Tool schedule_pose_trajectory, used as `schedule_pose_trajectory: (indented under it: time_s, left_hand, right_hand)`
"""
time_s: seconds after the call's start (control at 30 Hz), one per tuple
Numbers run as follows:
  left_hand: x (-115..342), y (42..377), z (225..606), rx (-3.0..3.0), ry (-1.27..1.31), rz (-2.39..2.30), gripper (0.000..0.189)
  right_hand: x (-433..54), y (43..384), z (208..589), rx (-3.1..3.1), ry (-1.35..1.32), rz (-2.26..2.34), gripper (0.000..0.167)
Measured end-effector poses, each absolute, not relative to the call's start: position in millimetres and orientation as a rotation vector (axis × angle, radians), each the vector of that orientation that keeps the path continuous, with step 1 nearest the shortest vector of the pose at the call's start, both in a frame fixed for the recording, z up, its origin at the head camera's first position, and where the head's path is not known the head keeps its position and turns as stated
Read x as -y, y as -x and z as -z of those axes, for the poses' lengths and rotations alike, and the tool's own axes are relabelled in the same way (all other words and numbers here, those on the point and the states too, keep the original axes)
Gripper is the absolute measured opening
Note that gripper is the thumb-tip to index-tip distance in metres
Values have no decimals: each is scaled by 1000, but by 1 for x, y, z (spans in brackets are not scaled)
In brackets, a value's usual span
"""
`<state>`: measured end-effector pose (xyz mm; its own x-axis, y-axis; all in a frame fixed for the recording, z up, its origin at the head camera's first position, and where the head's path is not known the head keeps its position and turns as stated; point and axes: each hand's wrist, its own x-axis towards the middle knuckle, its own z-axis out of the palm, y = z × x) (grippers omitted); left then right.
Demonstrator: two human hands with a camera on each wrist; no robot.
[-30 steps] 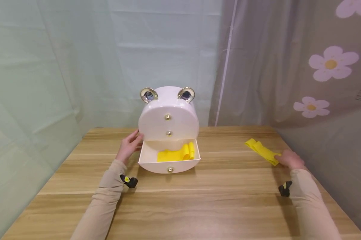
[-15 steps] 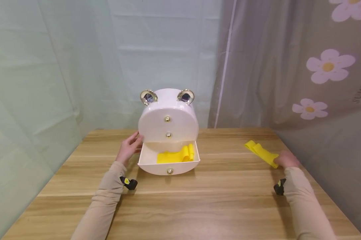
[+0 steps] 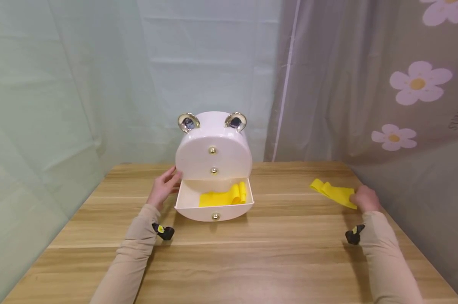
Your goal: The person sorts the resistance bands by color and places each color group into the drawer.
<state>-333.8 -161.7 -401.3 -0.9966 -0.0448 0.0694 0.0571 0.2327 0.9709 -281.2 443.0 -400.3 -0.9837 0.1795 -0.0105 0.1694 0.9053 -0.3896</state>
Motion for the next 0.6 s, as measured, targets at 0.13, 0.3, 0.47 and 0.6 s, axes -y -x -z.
schedule_pose_trajectory:
  time_s: [0.13,0.3,0.47,0.6]
  left_hand:
    - [161,333,401,2404,6,1899,66]
    - [161,332,400,2422,-1,1891,67]
    - [161,332,398,2416,-1,1898,67]
    - [162,332,399,2413,6,1897,67]
  right_hand:
    - [-439,283,399,3000,201,-650,50]
    - [-432,287,395,2922,99,-660,43]
    - [-423,292,391,2866,63,-650,41]
    - [-419,295,387,2789,-12,-624,36]
